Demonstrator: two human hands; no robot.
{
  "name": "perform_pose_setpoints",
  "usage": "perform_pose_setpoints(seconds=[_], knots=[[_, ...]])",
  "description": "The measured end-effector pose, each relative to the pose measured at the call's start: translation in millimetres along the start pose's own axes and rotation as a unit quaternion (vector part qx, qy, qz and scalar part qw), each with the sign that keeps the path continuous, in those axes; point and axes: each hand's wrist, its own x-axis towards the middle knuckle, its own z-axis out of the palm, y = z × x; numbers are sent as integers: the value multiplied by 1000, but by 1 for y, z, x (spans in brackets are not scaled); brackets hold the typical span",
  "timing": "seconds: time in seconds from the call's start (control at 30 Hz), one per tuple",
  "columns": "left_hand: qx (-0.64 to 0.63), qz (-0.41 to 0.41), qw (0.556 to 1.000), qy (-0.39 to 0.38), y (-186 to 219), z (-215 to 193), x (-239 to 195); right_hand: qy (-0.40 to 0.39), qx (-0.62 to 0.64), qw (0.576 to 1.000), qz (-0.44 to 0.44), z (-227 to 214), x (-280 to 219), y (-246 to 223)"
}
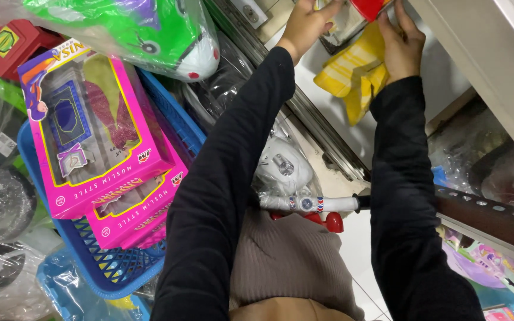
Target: Cleaning and wiping down toy boxes and toy accessories in a store.
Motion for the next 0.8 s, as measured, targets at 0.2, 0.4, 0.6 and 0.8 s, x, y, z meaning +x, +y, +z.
perform_pose_setpoints(seconds=[0.2,0.4,0.6,0.8], knots=[[-44,-3,999,1,-12,-6,10,-38,54,998,11,-3,23,33],[-37,-51,998,11,-36,-17,20,-33,18,999,29,-6,16,28],[52,-115,988,95,3,-31,-36,19,-56,996,60,-5,-25,-1],[218,-43,969,110,61,-48,-147,-62,62,978,191,47,-94,-104]])
